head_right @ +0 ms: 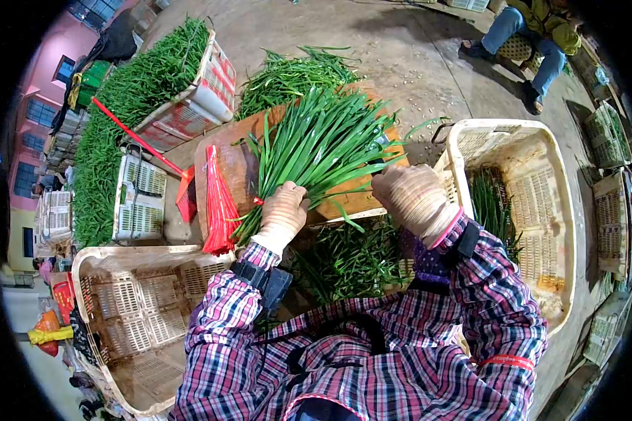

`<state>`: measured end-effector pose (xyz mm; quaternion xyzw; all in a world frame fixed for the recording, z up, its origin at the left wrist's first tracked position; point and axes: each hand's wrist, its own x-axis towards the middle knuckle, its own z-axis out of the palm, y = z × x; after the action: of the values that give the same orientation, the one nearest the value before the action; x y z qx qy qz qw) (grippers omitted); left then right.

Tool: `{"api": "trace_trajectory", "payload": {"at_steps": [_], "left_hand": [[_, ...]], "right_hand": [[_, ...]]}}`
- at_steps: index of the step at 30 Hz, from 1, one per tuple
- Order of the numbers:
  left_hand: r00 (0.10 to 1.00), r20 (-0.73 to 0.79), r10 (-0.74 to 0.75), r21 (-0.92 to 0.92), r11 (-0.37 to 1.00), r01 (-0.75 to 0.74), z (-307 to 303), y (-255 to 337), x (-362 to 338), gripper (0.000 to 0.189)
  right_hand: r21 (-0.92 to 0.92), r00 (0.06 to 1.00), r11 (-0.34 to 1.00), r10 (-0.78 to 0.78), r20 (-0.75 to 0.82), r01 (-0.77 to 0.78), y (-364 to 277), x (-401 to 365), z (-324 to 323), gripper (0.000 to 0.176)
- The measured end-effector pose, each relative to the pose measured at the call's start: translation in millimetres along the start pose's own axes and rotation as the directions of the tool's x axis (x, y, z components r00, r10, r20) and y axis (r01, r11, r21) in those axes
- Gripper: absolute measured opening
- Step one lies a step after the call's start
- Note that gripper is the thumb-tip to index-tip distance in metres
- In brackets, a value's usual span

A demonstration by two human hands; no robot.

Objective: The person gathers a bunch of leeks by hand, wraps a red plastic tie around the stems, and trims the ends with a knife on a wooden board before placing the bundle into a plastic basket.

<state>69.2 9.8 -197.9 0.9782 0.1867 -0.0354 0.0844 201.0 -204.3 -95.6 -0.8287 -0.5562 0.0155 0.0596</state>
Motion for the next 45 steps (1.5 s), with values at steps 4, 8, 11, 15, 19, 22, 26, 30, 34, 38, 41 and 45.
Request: {"api": "trace_trajectory", "payload": {"at_steps": [4,8,11,15,19,22,26,30,34,38,41,45], "left_hand": [[0.999,0.030,0.023,0.015,1.000,-0.023,-0.1,-2.4,0.0,0.016],[0.999,0.005,0.034,-0.010,0.999,-0.034,-4.7,2.4,-5.8,0.015],[1.000,0.024,-0.001,-0.042,0.999,0.002,-10.7,5.9,-5.3,0.019],[0.996,0.064,-0.064,-0.067,0.995,0.068,-14.0,8.8,1.0,0.016],[0.990,0.104,-0.095,-0.018,0.995,0.097,-18.5,13.6,4.7,0.017],[0.986,0.130,-0.108,-0.003,0.994,0.109,-15.1,14.3,8.8,0.019],[0.986,0.076,-0.145,0.002,0.989,0.146,-5.5,11.6,15.7,0.017],[0.985,0.062,-0.161,-0.011,0.987,0.162,-4.0,10.4,16.0,0.018],[0.996,-0.004,-0.089,-0.034,0.995,0.089,-2.9,5.9,7.7,0.018],[0.992,-0.109,-0.063,-0.123,0.991,0.049,-2.7,3.0,-2.1,0.030],[0.924,-0.372,0.088,-0.235,0.954,-0.186,-9.3,-4.8,-17.3,0.034],[0.845,-0.496,0.199,-0.257,0.896,-0.361,-31.6,-24.6,-36.6,0.033]], "right_hand": [[0.014,1.000,1.000,-0.012,-0.001,0.012,-3.0,-1.6,-2.6,0.008],[-0.039,0.997,0.999,-0.017,-0.071,0.014,-1.2,3.5,-4.2,0.005],[-0.096,0.999,0.995,-0.031,0.008,0.031,-12.7,11.7,-14.0,0.005],[-0.048,0.996,0.995,-0.087,-0.007,0.087,-19.4,12.3,-12.9,0.010],[-0.139,0.985,0.989,-0.015,0.174,0.040,-31.5,11.1,-17.7,0.011],[-0.108,0.975,0.993,-0.019,0.223,0.044,-38.4,7.8,-20.7,0.012],[-0.138,0.982,0.989,-0.021,0.190,0.048,-39.8,-1.7,-22.2,0.011],[-0.065,0.999,0.998,0.022,-0.043,-0.025,-18.7,-25.3,-38.2,0.006],[0.134,0.916,0.965,0.255,-0.308,-0.224,17.8,-76.9,-75.3,0.007],[0.479,0.602,0.673,0.732,-0.320,-0.564,92.3,-200.6,-83.2,0.003],[0.809,0.121,0.303,0.952,-0.282,-0.504,130.7,-354.0,-76.1,0.006],[0.203,-0.344,-0.304,0.916,-0.206,-0.931,91.2,-597.0,-49.0,0.015]]}}
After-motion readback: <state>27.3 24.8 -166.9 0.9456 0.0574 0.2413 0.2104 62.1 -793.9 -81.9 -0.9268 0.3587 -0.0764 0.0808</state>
